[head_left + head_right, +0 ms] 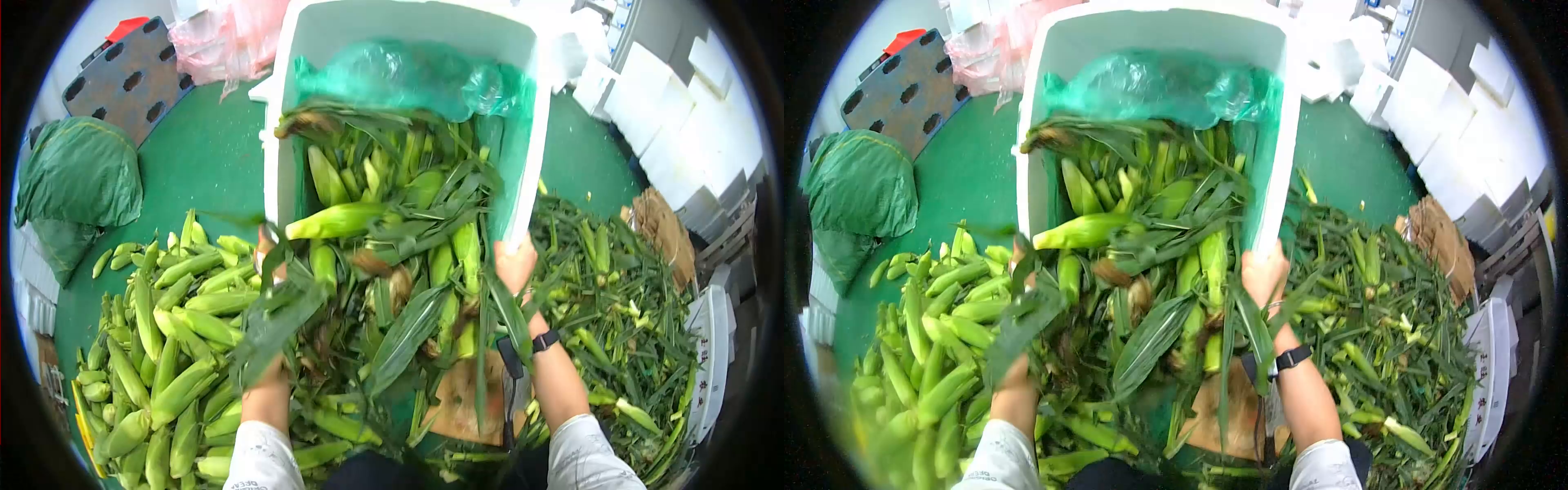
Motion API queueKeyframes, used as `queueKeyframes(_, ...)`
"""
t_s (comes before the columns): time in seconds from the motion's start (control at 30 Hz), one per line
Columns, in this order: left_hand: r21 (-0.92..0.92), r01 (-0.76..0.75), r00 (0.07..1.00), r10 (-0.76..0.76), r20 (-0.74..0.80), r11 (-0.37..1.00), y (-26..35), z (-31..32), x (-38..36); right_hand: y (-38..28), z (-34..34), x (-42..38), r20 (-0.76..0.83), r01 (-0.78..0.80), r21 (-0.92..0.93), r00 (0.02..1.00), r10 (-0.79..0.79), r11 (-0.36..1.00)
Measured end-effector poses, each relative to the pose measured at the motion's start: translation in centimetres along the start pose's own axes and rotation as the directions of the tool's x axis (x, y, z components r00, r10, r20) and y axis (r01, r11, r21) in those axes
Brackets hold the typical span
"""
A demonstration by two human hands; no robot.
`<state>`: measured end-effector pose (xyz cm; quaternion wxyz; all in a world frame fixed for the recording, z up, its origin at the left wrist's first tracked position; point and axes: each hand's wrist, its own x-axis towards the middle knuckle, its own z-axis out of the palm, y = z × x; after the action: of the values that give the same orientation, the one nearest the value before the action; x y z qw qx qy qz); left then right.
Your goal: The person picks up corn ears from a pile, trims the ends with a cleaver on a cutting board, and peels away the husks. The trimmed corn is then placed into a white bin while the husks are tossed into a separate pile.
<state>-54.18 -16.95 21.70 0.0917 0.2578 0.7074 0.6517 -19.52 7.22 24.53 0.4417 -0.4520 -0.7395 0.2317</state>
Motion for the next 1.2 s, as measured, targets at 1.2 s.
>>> queueKeyframes(1.2, 0.789, -0.498, 0.824, -0.087, 0.56, 0.361, 14.4, 28.0, -10.0, 16.2, -23.6, -34.9, 0.677, -0.105, -0.618, 0.433, 0.595, 0.779)
